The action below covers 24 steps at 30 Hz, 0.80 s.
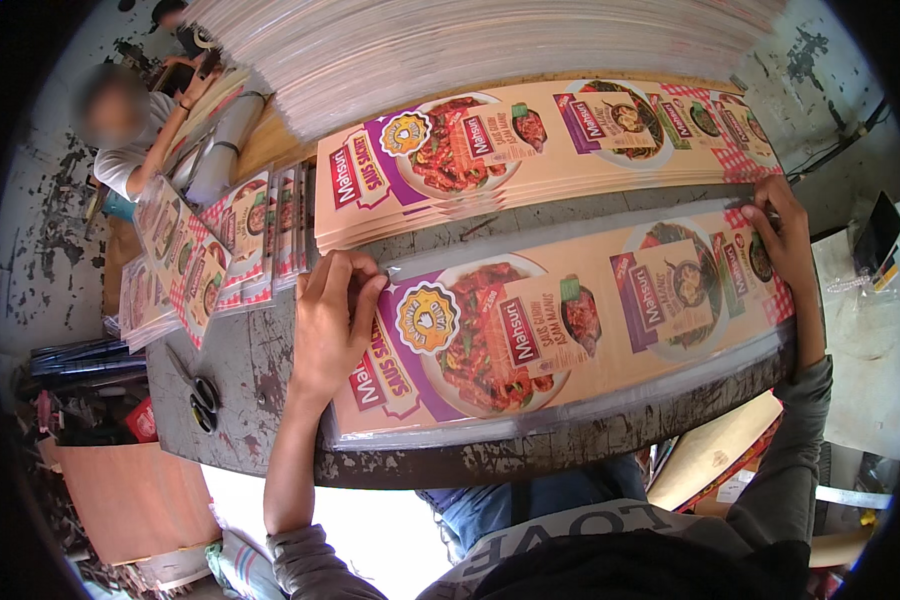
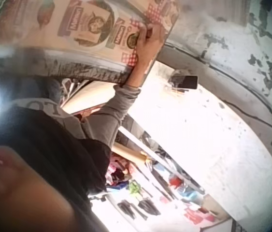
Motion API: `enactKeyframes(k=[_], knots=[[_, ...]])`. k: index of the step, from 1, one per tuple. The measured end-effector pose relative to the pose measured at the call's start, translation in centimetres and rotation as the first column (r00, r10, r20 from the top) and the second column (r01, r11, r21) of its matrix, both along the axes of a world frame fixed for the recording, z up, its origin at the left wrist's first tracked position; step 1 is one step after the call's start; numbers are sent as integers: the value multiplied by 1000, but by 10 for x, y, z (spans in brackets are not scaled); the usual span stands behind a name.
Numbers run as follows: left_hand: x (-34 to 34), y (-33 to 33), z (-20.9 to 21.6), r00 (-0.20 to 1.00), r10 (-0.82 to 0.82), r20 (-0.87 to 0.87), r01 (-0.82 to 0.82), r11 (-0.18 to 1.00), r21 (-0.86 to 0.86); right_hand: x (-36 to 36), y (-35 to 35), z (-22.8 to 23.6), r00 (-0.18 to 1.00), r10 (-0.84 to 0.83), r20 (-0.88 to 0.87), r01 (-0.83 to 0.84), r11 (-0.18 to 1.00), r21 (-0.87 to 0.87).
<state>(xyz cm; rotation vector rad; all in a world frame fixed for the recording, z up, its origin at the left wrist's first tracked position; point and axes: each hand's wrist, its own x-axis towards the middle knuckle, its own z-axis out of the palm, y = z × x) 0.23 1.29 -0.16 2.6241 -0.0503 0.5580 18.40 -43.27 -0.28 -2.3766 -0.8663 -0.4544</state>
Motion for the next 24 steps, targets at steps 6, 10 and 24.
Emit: enactKeyframes(k=[6, 10, 24], knots=[[-3, 2, 3, 996, 83, 17, -84, 991, 106, 0, -3, 3, 1000, -6, 21, 6, 1000, -9], [-6, 6, 3, 989, 126, 71, -138, 970, 198, -1, -3, 2, 1000, -16, 15, 16, 1000, -4], [-92, 145, 16, 620, 770, -152, -585, 582, 565, 1, 2, 3, 995, 29, 93, -28, 999, -17]])
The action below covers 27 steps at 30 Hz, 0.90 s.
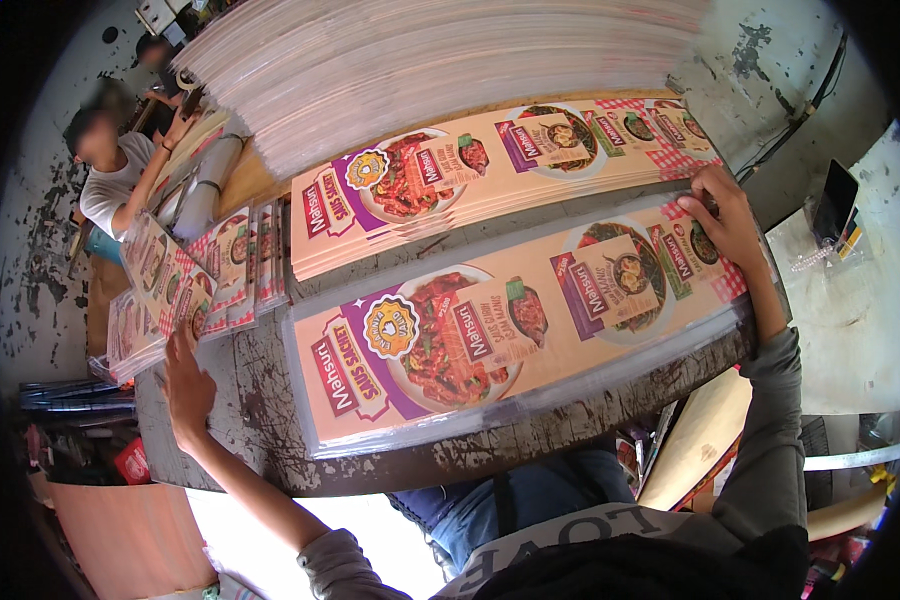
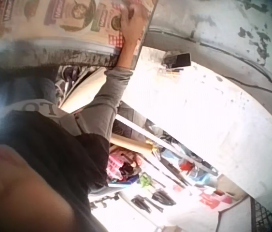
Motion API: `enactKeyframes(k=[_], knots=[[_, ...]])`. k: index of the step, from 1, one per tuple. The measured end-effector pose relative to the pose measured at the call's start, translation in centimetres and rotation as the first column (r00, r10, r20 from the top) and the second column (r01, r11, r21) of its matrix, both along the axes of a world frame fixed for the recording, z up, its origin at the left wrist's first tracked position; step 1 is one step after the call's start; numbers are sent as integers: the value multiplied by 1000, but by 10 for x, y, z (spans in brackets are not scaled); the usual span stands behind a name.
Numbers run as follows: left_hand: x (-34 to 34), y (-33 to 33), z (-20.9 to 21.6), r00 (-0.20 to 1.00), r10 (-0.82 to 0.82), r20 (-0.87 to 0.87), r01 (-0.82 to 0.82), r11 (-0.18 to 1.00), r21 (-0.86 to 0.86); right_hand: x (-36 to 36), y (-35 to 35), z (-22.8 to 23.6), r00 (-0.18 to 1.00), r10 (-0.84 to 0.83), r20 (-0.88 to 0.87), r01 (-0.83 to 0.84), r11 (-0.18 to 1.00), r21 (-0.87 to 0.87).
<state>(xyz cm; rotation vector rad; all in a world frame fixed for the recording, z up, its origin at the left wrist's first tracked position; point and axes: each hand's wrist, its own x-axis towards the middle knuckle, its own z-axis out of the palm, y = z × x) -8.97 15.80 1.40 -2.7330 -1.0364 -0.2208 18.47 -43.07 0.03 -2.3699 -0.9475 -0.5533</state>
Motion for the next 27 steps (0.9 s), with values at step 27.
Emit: enactKeyframes(k=[27], knots=[[72, -79, -9, 787, -559, 262, 511, 828, 232, -1, -6, -2, 1000, -17, 8, 17, 1000, -16]])
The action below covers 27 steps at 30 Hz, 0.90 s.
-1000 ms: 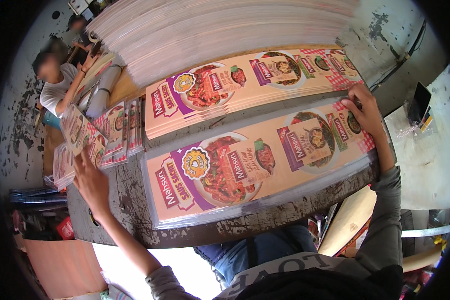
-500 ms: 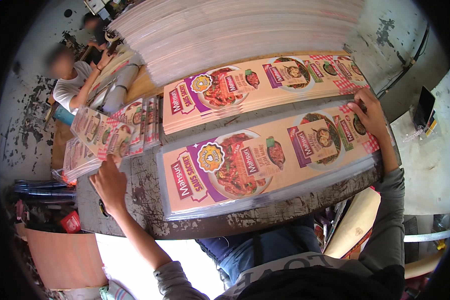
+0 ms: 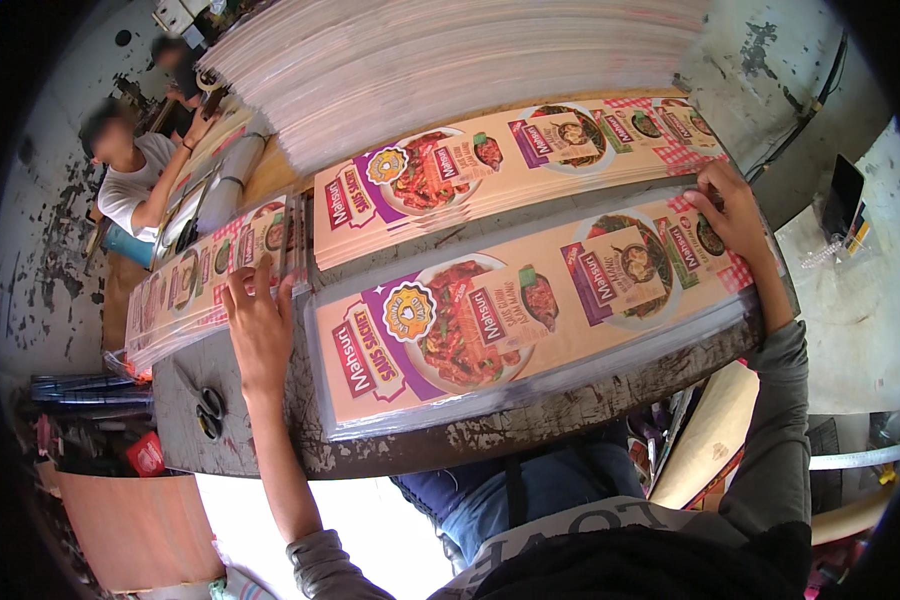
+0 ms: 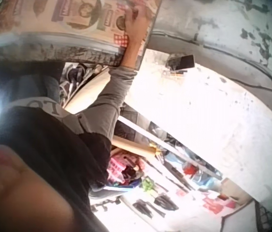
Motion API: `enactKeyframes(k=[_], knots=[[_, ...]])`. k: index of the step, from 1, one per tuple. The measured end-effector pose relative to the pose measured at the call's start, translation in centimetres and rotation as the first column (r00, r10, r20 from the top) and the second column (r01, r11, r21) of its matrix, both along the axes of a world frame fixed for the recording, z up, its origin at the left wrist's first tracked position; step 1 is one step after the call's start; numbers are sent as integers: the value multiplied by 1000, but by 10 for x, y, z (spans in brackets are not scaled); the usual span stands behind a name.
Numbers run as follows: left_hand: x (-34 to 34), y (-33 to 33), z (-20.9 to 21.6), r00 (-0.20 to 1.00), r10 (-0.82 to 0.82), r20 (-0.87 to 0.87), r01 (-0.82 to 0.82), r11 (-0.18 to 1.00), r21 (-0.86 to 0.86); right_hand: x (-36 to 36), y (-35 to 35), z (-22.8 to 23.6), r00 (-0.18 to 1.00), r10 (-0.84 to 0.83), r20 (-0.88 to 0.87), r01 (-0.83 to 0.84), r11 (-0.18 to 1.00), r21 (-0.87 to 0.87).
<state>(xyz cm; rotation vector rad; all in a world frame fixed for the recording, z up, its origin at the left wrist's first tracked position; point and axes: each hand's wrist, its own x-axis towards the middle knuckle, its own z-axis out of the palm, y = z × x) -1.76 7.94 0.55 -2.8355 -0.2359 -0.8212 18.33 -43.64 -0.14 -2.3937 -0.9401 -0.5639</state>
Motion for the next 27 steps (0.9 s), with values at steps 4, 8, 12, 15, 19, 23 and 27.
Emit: enactKeyframes(k=[4, 8, 12, 15, 19, 23, 27], knots=[[-2, 2, 8, 995, -32, -94, 24, 997, -79, -3, 3, 1, 1000, -7, 15, 6, 1000, 21], [-5, 19, 4, 989, -125, -77, 115, 986, -123, -3, -3, -7, 997, -33, 77, 22, 990, 138], [1, 24, -1, 992, -58, -111, 43, 989, -140, -9, -10, -2, 972, -101, 212, 67, 985, 162], [4, 19, -1, 990, 15, -142, -31, 993, -112, -14, -6, 1, 924, -134, 359, 53, 972, 229], [3, 26, 0, 990, 13, -138, -39, 981, -192, -18, -6, 4, 930, -157, 332, 61, 958, 281], [-16, 20, 1, 995, 48, -83, -57, 992, -115, -18, -3, 6, 918, -159, 363, 72, 968, 242], [-48, -9, 23, 992, 1, 123, 34, 959, -283, -18, -8, 4, 914, -167, 370, 77, 966, 245]])
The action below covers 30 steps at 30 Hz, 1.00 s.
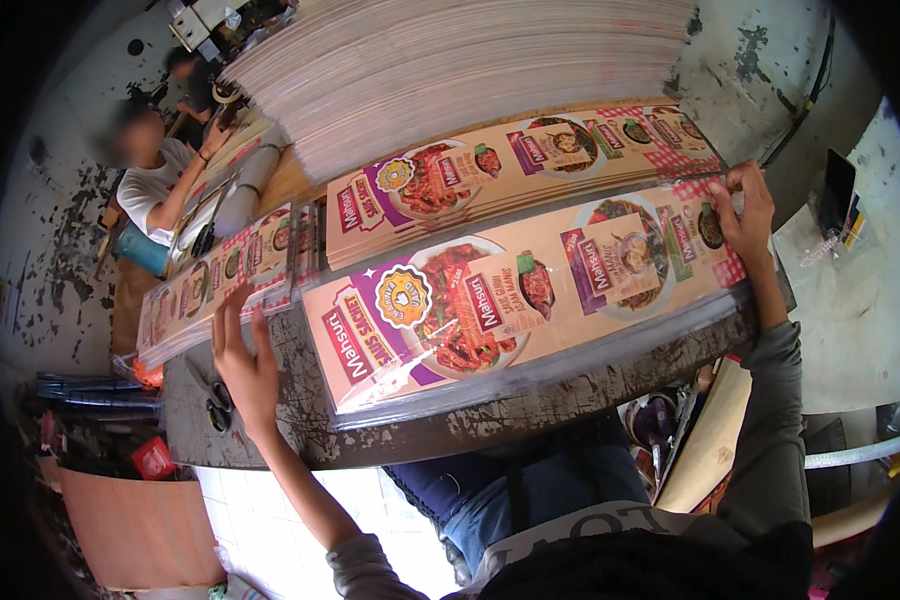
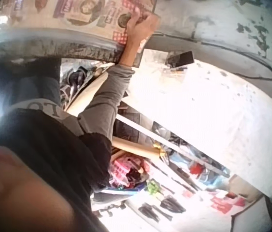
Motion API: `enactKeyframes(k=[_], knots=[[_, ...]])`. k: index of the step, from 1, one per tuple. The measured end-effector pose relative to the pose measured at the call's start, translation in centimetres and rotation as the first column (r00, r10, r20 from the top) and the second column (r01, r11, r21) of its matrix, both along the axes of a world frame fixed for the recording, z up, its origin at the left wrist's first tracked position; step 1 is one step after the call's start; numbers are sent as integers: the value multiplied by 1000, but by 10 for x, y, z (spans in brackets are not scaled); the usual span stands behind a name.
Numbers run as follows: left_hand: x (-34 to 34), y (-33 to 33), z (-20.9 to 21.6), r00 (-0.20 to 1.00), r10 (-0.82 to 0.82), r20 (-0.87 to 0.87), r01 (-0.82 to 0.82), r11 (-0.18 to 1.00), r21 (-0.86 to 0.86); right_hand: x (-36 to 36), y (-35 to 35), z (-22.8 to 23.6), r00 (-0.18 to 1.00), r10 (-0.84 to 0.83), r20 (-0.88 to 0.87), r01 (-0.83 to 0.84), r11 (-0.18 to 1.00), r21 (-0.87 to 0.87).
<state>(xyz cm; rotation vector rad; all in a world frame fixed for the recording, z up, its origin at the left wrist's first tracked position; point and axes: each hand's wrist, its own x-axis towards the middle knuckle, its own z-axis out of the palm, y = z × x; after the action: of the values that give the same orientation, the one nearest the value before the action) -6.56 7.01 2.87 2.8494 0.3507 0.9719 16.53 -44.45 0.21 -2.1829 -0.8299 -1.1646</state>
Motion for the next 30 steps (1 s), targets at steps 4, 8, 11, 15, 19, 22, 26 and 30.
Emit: enactKeyframes(k=[4, 8, 11, 15, 19, 22, 26, 30], knots=[[-40, -41, -25, 981, -54, 184, 139, 862, -488, -1, 0, 5, 999, 26, 20, -27, 998, 54], [-64, -62, -45, 947, -158, 281, 322, 515, -794, -4, 7, 4, 998, 55, -27, -52, 994, 96], [-58, -70, -47, 762, -58, 645, 648, 51, -760, 0, 4, 4, 995, 40, -94, -28, 991, 131], [-45, -91, -74, 386, 39, 921, 823, -466, -325, -3, 12, 8, 987, 22, -158, 11, 979, 202], [-10, -182, -53, 673, 47, 738, 533, -722, -440, -26, 45, 20, 981, 72, -183, -15, 955, 298], [-2, -214, -42, 850, 56, 524, 408, -700, -586, -33, 69, 14, 927, 277, -253, -152, 894, 422], [-7, -207, -42, 798, 128, 589, 538, -592, -600, -42, 100, 30, 823, 424, -378, -193, 835, 516], [4, -198, -31, 824, 143, 548, 538, -500, -679, -44, 142, 35, 766, 514, -387, -313, 823, 474]])
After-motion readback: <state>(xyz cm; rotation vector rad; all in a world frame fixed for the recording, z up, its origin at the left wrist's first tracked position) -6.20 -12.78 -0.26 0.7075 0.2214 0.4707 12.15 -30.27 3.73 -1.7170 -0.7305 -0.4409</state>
